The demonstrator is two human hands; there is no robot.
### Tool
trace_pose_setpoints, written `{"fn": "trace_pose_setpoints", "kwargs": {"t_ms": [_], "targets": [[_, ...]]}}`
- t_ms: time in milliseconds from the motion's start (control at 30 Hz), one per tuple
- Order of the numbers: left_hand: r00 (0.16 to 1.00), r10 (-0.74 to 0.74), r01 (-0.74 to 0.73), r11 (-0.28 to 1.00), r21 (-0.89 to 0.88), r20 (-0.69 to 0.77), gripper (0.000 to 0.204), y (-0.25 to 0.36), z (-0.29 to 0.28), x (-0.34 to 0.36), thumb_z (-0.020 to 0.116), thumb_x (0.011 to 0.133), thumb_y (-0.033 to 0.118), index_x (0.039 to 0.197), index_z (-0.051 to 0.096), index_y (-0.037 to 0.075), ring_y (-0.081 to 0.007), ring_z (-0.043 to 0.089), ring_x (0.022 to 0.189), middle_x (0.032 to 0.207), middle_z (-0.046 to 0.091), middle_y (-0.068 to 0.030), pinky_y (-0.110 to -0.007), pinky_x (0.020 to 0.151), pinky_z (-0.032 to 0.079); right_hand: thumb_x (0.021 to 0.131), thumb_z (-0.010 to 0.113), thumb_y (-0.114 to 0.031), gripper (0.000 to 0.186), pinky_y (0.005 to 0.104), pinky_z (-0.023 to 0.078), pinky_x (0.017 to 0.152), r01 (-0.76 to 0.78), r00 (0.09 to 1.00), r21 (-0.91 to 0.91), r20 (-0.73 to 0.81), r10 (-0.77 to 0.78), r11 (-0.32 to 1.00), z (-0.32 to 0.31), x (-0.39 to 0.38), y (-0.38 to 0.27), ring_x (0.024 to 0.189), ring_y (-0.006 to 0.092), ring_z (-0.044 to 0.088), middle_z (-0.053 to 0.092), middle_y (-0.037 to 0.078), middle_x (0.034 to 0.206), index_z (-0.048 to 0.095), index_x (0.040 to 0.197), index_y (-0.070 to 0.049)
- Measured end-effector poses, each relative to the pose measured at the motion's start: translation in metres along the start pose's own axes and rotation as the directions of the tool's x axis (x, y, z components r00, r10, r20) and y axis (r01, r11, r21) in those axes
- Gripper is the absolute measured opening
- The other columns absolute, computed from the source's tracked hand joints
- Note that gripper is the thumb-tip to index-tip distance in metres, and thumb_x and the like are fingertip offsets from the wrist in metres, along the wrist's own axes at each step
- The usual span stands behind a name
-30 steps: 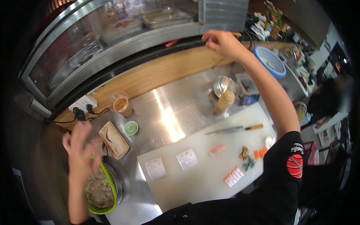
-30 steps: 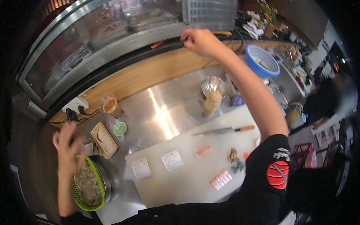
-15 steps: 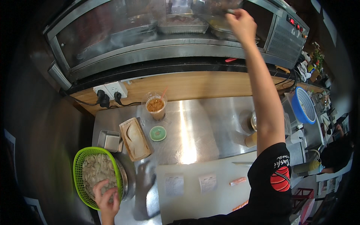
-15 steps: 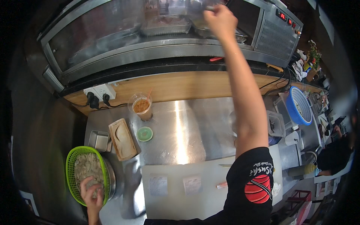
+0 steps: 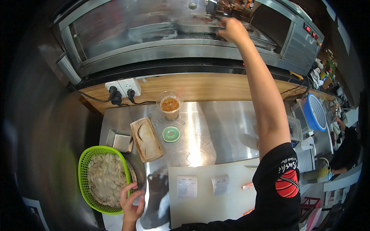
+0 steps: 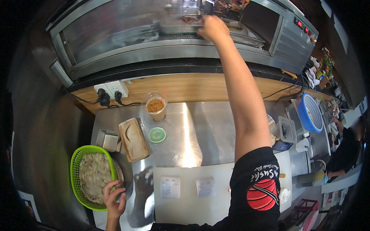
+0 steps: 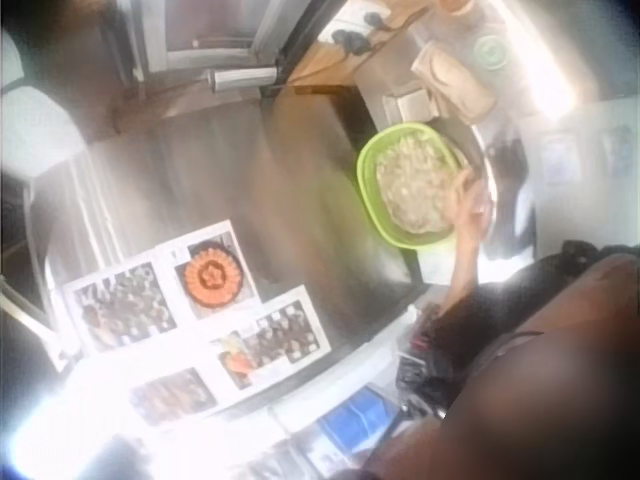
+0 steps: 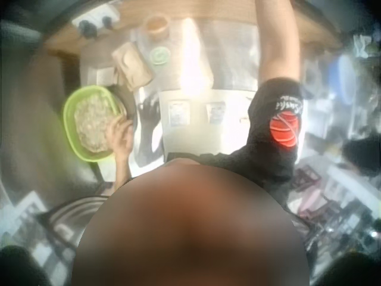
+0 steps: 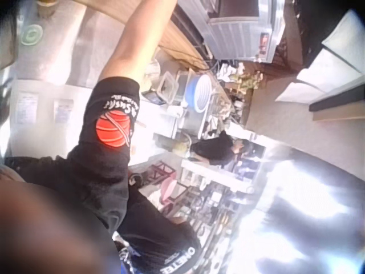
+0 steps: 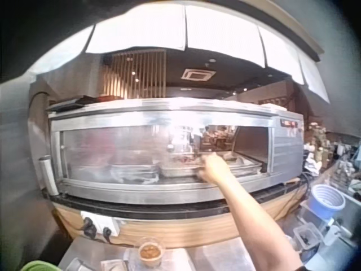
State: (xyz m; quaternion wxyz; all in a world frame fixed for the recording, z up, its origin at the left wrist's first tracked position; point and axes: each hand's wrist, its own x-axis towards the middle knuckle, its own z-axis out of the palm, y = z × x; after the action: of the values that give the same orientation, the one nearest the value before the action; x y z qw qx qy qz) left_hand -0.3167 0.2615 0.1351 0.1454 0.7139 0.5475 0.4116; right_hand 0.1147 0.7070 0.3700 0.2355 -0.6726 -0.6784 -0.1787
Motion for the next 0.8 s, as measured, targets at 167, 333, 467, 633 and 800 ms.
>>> {"fn": "trace_pose_setpoints", "kwargs": {"t_ms": [167, 333, 467, 633, 800], "targets": [[1.000, -0.025, 0.026, 0.999, -0.026, 0.011, 0.024, 0.002, 0.010, -0.009, 0.075, 0.075, -0.003, 0.096, 0.074, 0.007, -0.0288, 0.066, 0.097, 0.121, 0.064, -0.0174, -0.039, 0.087, 0.054, 0.080, 0.084, -0.039, 0.043, 0.0479, 0.053, 0.096, 0.011, 1.000, -0.117, -0.017, -0.013, 0.993, 0.023, 0.007, 0.002, 0.115, 0.0355, 0.065, 0.063, 0.015, 0.126, 0.073, 0.115, -0.016], [0.998, -0.061, 0.060, 0.995, -0.076, -0.012, 0.026, -0.002, 0.020, -0.015, 0.075, 0.074, -0.005, 0.098, 0.074, 0.006, -0.0276, 0.066, 0.096, 0.121, 0.063, -0.0170, -0.039, 0.086, 0.054, 0.082, 0.083, -0.043, 0.043, 0.0463, 0.054, 0.095, -0.096, 0.995, 0.073, -0.015, 0.098, 0.993, 0.022, 0.010, -0.005, 0.113, 0.0337, 0.066, 0.067, 0.014, 0.125, 0.073, 0.113, -0.015], [0.993, -0.119, 0.113, 0.979, -0.169, -0.024, 0.026, -0.003, 0.035, -0.019, 0.074, 0.075, -0.006, 0.099, 0.074, 0.004, -0.0267, 0.066, 0.095, 0.121, 0.063, -0.0178, -0.038, 0.085, 0.055, 0.081, 0.084, -0.047, 0.050, 0.0452, 0.053, 0.089, -0.040, 0.998, 0.312, 0.052, 0.025, 0.949, 0.030, 0.006, -0.005, 0.109, 0.0318, 0.067, 0.075, 0.014, 0.101, 0.071, 0.106, -0.005], [0.995, -0.101, 0.095, 0.957, -0.274, -0.011, 0.025, 0.002, 0.049, -0.016, 0.074, 0.076, -0.006, 0.100, 0.074, 0.003, -0.0253, 0.067, 0.095, 0.121, 0.062, -0.0180, -0.036, 0.084, 0.055, 0.077, 0.092, -0.029, 0.036, 0.0303, 0.053, 0.075, -0.187, 0.980, 0.898, 0.141, 0.143, 0.397, 0.031, 0.017, -0.012, 0.088, 0.0139, 0.066, 0.071, 0.005, 0.095, 0.066, 0.088, -0.007], [0.991, -0.131, 0.136, 0.968, -0.208, 0.037, 0.025, 0.008, 0.042, -0.011, 0.073, 0.078, -0.006, 0.101, 0.072, 0.002, -0.0256, 0.066, 0.098, 0.122, 0.062, -0.0178, -0.037, 0.087, 0.053, 0.071, 0.088, -0.017, 0.031, 0.0352, 0.052, 0.073, 0.098, 0.977, 0.718, -0.202, 0.072, 0.689, 0.009, 0.024, -0.009, 0.079, 0.0215, 0.065, 0.070, 0.012, 0.086, 0.063, 0.082, -0.003]]}}
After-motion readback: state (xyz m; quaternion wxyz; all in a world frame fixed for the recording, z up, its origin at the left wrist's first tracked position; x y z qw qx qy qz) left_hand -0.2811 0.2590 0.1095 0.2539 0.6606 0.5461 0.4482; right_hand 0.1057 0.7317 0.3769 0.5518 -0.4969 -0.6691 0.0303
